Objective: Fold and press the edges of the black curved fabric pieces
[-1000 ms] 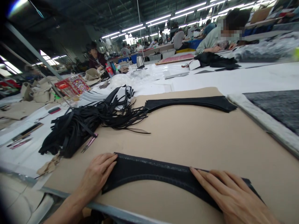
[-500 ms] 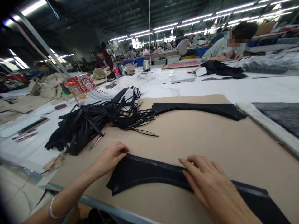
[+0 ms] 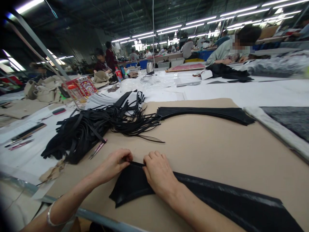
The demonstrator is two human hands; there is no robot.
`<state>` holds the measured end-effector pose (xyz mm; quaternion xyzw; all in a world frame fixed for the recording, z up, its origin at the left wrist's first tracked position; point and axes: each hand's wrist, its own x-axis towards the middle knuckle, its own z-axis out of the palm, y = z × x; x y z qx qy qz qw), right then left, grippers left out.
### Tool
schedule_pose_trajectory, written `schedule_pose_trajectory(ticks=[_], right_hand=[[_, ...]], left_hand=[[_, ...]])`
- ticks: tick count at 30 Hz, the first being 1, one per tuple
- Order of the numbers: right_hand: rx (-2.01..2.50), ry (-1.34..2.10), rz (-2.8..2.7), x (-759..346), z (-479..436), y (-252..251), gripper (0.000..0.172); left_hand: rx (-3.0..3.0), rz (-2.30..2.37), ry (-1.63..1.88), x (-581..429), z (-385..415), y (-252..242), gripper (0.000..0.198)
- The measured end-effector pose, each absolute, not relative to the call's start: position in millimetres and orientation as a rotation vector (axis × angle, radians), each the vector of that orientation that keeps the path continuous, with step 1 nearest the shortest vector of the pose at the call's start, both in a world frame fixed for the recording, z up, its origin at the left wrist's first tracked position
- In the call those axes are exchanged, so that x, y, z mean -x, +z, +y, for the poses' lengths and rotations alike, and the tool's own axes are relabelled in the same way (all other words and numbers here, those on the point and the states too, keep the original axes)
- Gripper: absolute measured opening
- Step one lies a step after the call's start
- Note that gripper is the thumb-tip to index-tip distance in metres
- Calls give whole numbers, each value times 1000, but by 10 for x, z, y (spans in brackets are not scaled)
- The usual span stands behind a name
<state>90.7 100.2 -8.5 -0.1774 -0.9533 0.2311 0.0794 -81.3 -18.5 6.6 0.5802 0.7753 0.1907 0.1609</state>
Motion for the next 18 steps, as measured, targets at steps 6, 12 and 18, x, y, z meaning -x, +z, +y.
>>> schedule_pose_trajectory(ticks=[6, 12, 18], right_hand=[[477, 832, -2773, -872, 1057, -190, 10], [361, 849, -2715, -940, 1077, -272, 15], [244, 672, -2770, -1005, 1061, -259, 21]], left_hand=[[-1783, 2159, 531, 842, -161, 55, 22], [-2000, 2127, 458, 861, -179, 23, 22], [-2221, 2131, 359, 841, -260, -24, 22]])
